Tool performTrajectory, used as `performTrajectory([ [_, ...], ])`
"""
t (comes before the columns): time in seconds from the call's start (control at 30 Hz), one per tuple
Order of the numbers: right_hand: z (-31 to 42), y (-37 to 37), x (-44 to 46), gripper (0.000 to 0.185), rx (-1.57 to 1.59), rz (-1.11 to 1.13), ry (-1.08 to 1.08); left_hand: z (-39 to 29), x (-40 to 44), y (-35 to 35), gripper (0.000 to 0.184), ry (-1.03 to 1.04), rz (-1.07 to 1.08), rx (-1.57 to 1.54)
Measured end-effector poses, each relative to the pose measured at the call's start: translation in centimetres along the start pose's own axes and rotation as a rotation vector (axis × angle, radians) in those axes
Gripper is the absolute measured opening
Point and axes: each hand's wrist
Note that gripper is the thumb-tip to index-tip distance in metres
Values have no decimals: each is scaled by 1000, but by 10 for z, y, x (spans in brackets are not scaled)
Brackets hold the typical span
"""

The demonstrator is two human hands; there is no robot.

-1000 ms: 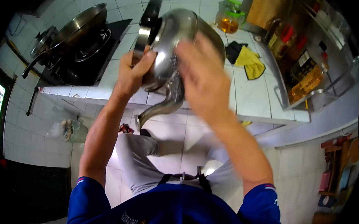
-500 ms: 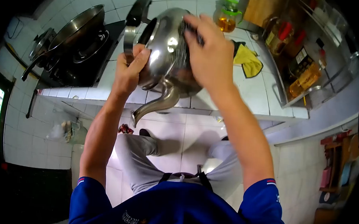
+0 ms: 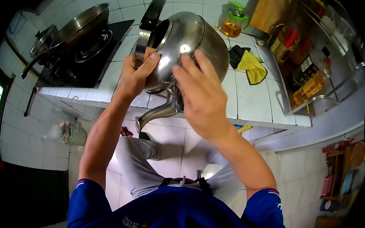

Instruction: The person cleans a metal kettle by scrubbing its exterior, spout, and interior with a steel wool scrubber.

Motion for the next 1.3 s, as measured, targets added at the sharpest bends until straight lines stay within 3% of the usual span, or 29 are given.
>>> performTrajectory([
  [0.07,-20,3,4,36,-46,-36,17,4,5,-1,36,20,42,22],
  [0.17,-61,-6,60,24,209,-23,508,2,3,3,37,44,18,-1],
  [0.27,-46,-1,48,28,116,-30,371,2,4,-5,37,20,48,-9],
  [0.3,-33,4,27,32,-2,-70,135,8,7,-7,37,50,27,-40],
  [0.4,3,8,-7,39,15,-23,17,3,3,0,36,18,7,-59],
  [0.5,-42,7,36,30,19,-67,211,4,-1,-1,36,-30,4,-40],
  [0.53,-53,-1,57,27,228,-25,498,2,3,-1,36,-48,32,-85],
  [0.6,-57,1,64,28,238,-56,562,6,5,0,37,12,-1,-68],
  [0.67,-37,9,33,30,49,-94,208,6,6,-5,38,-6,25,-93],
  [0.73,-3,14,-3,45,4,-16,-11,8,6,-4,39,14,26,-97],
  [0.83,-21,15,10,36,10,-58,42,4,5,-1,38,-9,-14,-48],
  [0.93,-60,3,66,29,179,-24,484,8,10,-5,35,36,16,-75],
  [1.0,-48,7,59,25,178,-3,463,4,7,-9,35,-4,11,-48],
  [1.07,-20,18,17,25,27,-71,67,6,7,-8,35,1,-23,-70],
  [1.13,5,17,-3,27,49,6,-60,9,8,-8,36,-7,-42,-82],
  [1.2,-17,17,7,26,0,-20,34,11,7,-9,31,12,29,7],
  [1.27,-45,8,47,25,81,-86,264,2,4,-4,33,-24,42,-60],
  [1.3,-59,4,60,26,251,-67,483,4,8,-4,34,14,41,-31],
])
Point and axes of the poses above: each hand's wrist, its own x-axis towards the middle knuckle, its own y-axis out of the palm, z = x × y, and after that the axes turned 14 degrees about -y, right-handed
